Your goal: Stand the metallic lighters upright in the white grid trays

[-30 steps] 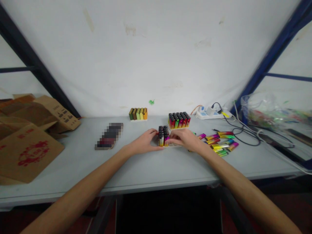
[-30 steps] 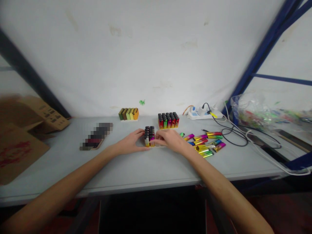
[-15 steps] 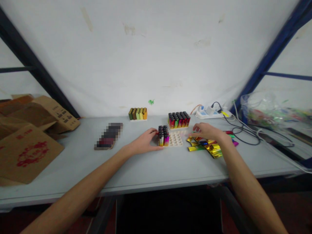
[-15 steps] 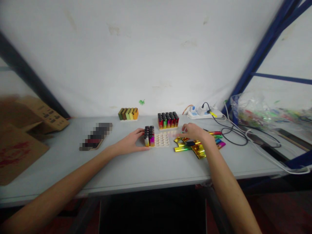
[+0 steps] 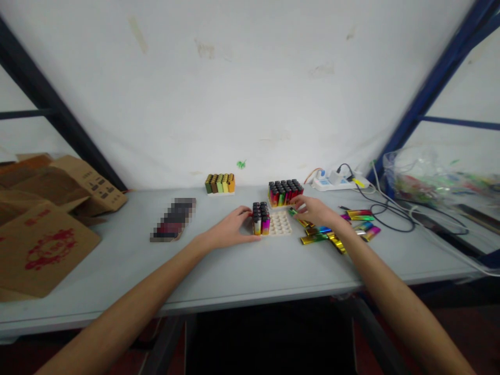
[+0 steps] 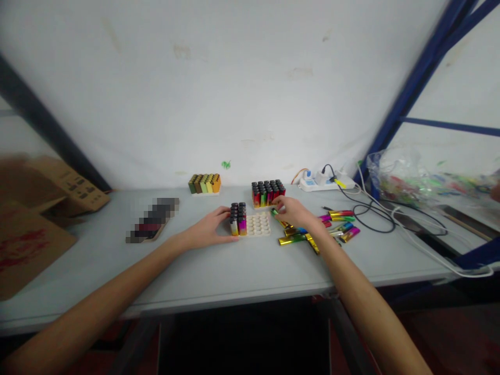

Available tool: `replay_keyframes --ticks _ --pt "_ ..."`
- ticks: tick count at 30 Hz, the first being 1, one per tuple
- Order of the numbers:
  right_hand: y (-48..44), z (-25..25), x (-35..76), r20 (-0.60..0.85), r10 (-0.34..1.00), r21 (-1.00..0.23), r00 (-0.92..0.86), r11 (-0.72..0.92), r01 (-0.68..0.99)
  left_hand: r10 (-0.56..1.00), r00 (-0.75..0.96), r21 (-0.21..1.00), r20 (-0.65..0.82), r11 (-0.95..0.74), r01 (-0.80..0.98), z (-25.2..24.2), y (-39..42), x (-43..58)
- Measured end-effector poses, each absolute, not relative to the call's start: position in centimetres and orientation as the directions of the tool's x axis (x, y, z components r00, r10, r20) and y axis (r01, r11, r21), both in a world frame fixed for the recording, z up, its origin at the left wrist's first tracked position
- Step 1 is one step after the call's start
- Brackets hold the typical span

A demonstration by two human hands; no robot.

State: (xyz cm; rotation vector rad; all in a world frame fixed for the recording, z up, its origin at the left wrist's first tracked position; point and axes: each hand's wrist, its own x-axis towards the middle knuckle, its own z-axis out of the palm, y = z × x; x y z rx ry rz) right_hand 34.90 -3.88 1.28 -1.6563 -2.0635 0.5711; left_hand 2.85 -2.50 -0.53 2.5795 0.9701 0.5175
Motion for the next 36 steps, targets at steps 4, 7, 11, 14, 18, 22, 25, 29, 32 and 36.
replay_keyframes --ticks 4,7,11,14,18,22,25,29,32,36 --pt "-4.0 1.8 35.1 0.133 0.969 -0.728 -0.207 0.238 0.643 0.673 0.706 0.421 0.219 -0.718 0.554 -0.6 -2.4 2.8" --pt "-4.2 2.3 35.1 0.182 0.962 -0.797 -0.204 0.266 0.543 0.664 0.713 0.411 0.224 -0.728 0.549 -0.7 -2.4 2.7" --pt "-4.9 2.8 34.3 0.174 0.958 -0.905 -0.229 0.247 0.347 0.663 0.711 0.418 0.236 -0.729 0.542 -0.9 -2.3 2.7" --pt "-5.3 2.8 33.4 0.150 0.947 -0.963 -0.283 0.204 0.175 0.664 0.709 0.423 0.237 -0.727 0.540 -0.9 -2.3 2.7" --pt "-5.1 2.3 32.6 0.131 0.958 -0.988 -0.254 0.146 0.043 0.661 0.710 0.419 0.241 -0.731 0.538 -0.6 -2.3 2.6" --pt "-4.6 1.8 31.7 0.177 0.955 -0.983 -0.238 0.161 -0.084 0.657 0.708 0.384 0.259 -0.743 0.548 -0.1 -2.4 2.2" --pt "-4.4 1.7 31.2 0.172 0.948 -0.984 -0.269 0.151 -0.098 0.656 0.706 0.349 0.266 -0.749 0.564 0.3 -2.5 2.0" --pt "-4.8 1.9 30.8 0.267 0.925 -0.955 -0.270 0.292 0.057 0.658 0.711 0.290 0.246 -0.750 0.594 0.9 -2.6 1.9" --pt "-5.3 2.0 30.6 0.329 0.907 -0.912 -0.262 0.377 0.161 0.675 0.706 0.248 0.214 -0.737 0.629 1.0 -2.7 2.0" --pt "-5.5 1.9 30.3 0.321 0.931 -0.916 -0.172 0.352 0.195 0.678 0.707 0.260 0.198 -0.732 0.629 0.9 -2.6 2.1"
